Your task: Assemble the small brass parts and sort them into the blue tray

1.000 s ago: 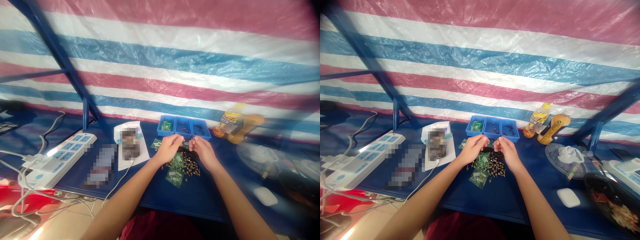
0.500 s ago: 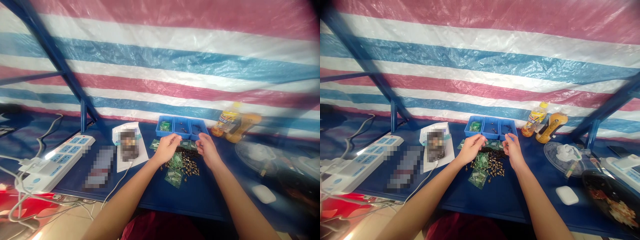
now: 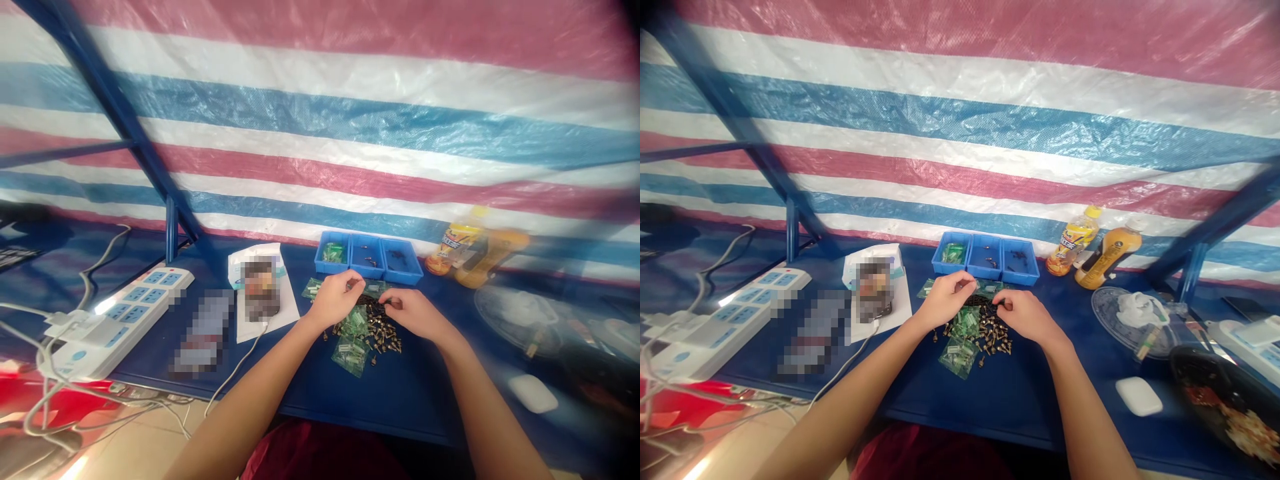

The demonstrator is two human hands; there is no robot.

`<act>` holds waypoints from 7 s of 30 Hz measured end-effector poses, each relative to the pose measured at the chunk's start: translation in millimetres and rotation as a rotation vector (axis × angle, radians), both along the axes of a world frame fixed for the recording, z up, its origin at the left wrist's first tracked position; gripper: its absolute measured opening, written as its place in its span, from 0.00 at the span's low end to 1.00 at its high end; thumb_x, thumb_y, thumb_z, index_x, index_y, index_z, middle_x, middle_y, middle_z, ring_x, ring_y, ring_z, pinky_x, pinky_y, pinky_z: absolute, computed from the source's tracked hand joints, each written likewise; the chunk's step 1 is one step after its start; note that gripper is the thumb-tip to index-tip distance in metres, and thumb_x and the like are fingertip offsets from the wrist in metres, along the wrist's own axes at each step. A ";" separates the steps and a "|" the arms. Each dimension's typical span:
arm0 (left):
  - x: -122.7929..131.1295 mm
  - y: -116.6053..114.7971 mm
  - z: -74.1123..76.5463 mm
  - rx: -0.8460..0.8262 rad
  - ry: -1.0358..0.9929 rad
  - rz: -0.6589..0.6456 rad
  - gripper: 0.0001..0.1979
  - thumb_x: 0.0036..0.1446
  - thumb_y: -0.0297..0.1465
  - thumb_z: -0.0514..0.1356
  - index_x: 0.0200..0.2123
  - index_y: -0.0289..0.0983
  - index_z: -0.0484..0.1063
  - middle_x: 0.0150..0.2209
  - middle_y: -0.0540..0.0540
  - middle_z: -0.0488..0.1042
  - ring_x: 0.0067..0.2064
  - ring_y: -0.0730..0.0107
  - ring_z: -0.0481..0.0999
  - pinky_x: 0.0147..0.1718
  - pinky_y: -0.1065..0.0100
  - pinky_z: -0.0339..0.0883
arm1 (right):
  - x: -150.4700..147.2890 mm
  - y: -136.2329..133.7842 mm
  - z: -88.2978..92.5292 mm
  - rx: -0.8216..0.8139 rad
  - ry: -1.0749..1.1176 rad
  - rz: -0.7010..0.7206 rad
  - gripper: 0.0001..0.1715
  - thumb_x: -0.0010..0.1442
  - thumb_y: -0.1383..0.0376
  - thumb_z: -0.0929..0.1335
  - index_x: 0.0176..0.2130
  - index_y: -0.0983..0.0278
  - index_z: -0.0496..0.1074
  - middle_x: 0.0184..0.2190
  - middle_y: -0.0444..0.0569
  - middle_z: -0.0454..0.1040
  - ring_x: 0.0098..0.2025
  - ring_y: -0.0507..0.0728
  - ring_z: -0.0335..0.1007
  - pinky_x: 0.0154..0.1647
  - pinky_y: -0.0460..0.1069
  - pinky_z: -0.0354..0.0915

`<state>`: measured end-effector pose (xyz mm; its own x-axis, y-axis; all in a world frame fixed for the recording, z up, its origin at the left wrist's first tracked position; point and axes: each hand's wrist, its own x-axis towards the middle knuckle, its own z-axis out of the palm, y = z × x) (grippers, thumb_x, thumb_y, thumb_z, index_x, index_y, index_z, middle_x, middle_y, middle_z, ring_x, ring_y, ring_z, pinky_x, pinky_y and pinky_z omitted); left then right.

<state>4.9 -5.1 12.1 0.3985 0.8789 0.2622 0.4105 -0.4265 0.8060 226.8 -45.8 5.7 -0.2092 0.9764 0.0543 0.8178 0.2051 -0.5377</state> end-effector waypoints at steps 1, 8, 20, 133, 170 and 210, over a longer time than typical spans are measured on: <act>0.0 -0.3 -0.4 -0.001 0.006 -0.007 0.13 0.64 0.39 0.53 0.38 0.40 0.75 0.37 0.49 0.79 0.34 0.68 0.75 0.33 0.69 0.64 | -0.7 -0.6 0.3 -0.007 -0.022 0.012 0.14 0.55 0.65 0.64 0.38 0.57 0.78 0.20 0.41 0.69 0.24 0.54 0.65 0.26 0.47 0.54; 0.5 -1.5 -1.0 -0.019 0.023 -0.043 0.14 0.63 0.39 0.53 0.40 0.39 0.75 0.38 0.47 0.79 0.32 0.68 0.75 0.30 0.70 0.64 | -0.9 0.3 -0.6 0.000 -0.090 0.026 0.17 0.55 0.66 0.65 0.41 0.54 0.80 0.22 0.42 0.72 0.24 0.55 0.65 0.26 0.47 0.51; 0.8 -2.3 -0.2 -0.016 0.019 -0.054 0.14 0.64 0.41 0.54 0.40 0.40 0.75 0.37 0.47 0.79 0.31 0.69 0.76 0.31 0.70 0.65 | -5.2 0.8 -3.5 0.029 0.029 0.070 0.11 0.58 0.63 0.66 0.37 0.57 0.79 0.18 0.41 0.66 0.21 0.53 0.61 0.24 0.47 0.49; 1.1 -2.6 5.4 -0.070 -0.236 -0.143 0.07 0.59 0.33 0.59 0.35 0.36 0.73 0.36 0.47 0.76 0.35 0.72 0.73 0.35 0.70 0.68 | -33.2 0.8 -4.9 0.147 0.636 -0.039 0.14 0.61 0.53 0.70 0.40 0.60 0.75 0.36 0.49 0.77 0.36 0.59 0.72 0.38 0.52 0.67; 2.4 -4.7 4.0 -0.082 -0.232 -0.171 0.04 0.58 0.31 0.60 0.35 0.36 0.72 0.34 0.49 0.75 0.31 0.75 0.71 0.30 0.73 0.66 | -37.3 0.5 -1.7 0.117 0.655 -0.084 0.16 0.62 0.52 0.69 0.38 0.62 0.74 0.29 0.46 0.73 0.28 0.55 0.67 0.32 0.50 0.65; -0.8 2.6 4.2 -0.171 -0.368 0.004 0.11 0.62 0.39 0.56 0.35 0.37 0.71 0.30 0.50 0.73 0.29 0.73 0.71 0.31 0.71 0.64 | -25.7 11.7 -7.1 -0.090 1.311 -0.453 0.34 0.54 0.50 0.73 0.53 0.50 0.55 0.24 0.35 0.66 0.18 0.48 0.52 0.21 0.44 0.48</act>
<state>4.1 -2.4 16.3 0.3015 0.9238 0.2360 0.0829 -0.2720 0.9587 201.1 -34.1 -1.4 0.2772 0.9553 -0.1032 -0.3027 -0.0151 -0.9530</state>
